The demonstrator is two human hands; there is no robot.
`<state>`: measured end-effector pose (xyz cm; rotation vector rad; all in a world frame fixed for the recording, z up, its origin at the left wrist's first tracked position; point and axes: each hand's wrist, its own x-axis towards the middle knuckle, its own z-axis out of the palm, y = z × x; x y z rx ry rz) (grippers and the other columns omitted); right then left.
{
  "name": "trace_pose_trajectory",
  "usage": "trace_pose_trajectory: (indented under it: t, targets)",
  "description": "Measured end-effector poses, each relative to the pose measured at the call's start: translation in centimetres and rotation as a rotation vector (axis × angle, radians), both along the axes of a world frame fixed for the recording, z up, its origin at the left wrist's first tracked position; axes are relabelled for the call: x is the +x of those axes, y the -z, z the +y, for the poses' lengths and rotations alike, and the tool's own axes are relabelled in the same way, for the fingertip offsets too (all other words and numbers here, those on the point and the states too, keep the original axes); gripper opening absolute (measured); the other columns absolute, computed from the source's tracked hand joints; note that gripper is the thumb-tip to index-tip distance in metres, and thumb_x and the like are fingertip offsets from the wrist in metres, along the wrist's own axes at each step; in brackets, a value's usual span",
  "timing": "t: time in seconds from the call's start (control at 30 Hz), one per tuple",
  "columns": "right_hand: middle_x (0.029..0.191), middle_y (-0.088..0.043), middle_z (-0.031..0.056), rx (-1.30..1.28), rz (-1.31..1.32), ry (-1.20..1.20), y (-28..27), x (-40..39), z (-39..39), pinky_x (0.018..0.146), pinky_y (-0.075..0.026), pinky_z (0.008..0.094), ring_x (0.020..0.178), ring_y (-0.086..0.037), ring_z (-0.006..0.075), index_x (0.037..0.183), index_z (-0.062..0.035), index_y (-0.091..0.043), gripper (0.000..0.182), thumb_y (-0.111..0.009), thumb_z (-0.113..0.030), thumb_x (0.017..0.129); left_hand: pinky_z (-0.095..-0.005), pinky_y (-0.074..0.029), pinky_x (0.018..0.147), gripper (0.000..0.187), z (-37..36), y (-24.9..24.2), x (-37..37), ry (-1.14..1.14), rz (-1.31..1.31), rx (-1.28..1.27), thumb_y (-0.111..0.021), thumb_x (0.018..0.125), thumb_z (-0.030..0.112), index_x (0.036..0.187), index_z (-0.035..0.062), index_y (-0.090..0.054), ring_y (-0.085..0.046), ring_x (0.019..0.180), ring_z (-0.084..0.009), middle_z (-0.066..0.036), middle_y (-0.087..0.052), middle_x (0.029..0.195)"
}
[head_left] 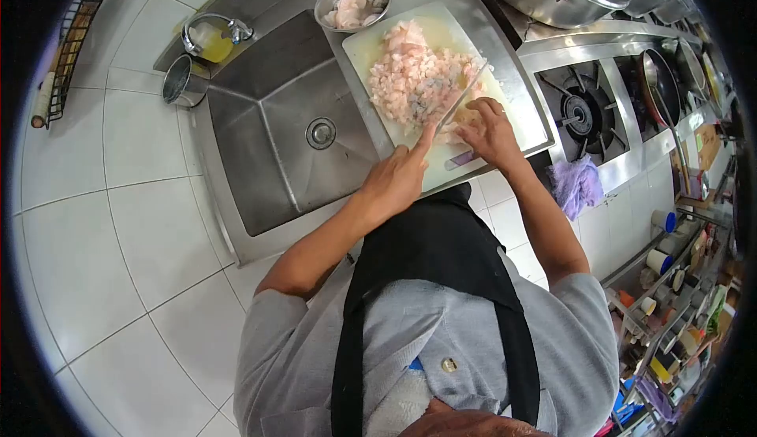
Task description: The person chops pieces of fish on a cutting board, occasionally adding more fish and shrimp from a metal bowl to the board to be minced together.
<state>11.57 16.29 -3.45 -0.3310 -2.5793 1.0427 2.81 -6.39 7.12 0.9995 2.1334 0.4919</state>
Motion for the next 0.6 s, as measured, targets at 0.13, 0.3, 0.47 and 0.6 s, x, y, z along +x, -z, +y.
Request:
trace_pose_trajectory:
  t: [0.13, 0.3, 0.47, 0.6]
  targets:
    - [0.117, -0.061, 0.0191, -0.078, -0.077, -0.106, 1.5, 0.4, 1.3, 0.093, -0.051, 0.0449, 0.108, -0.06, 0.0405, 0.118, -0.0046, -0.062, 0.042, -0.076, -0.011, 0.079, -0.0552, -0.048, 0.091, 0.067, -1.4, 2.7, 1.8, 0.003, 0.046, 0.025, -0.049, 0.1, 0.013, 0.16, 0.0162, -0.018, -0.059, 0.104, -0.0537, -0.036, -0.059, 0.114]
    - [0.118, -0.061, 0.0196, -0.051, -0.041, -0.077, 1.6, 0.3, 1.1, 0.093, -0.051, 0.0453, 0.107, -0.06, 0.0404, 0.119, -0.0042, -0.061, 0.044, -0.077, -0.013, 0.079, -0.0513, -0.048, 0.094, 0.067, 5.7, 10.8, -1.4, 0.012, 0.076, 0.275, -0.05, 0.099, 0.013, 0.16, 0.0152, -0.021, -0.06, 0.109, -0.0492, -0.031, -0.059, 0.124]
    - [0.115, -0.061, 0.0185, -0.005, -0.085, 0.013, 1.4, 1.7, -0.2, 0.093, -0.051, 0.0445, 0.109, -0.059, 0.0396, 0.12, -0.0044, -0.06, 0.047, -0.079, -0.013, 0.077, -0.0472, -0.047, 0.098, 0.066, 4.5, 8.4, -2.9, -0.003, 0.131, 0.369, -0.053, 0.099, 0.015, 0.158, 0.0137, -0.025, -0.06, 0.113, -0.0462, -0.03, -0.06, 0.126]
    - [0.115, -0.062, 0.0165, -0.18, -0.009, -0.054, 2.7, -0.1, 0.1, 0.093, -0.05, 0.0443, 0.109, -0.059, 0.0389, 0.119, -0.0057, -0.061, 0.046, -0.079, -0.014, 0.078, -0.0455, -0.046, 0.099, 0.065, 2.1, 3.8, -1.3, -0.071, 0.12, 0.293, -0.054, 0.099, 0.017, 0.158, 0.0136, -0.027, -0.059, 0.116, -0.0453, -0.03, -0.06, 0.127]
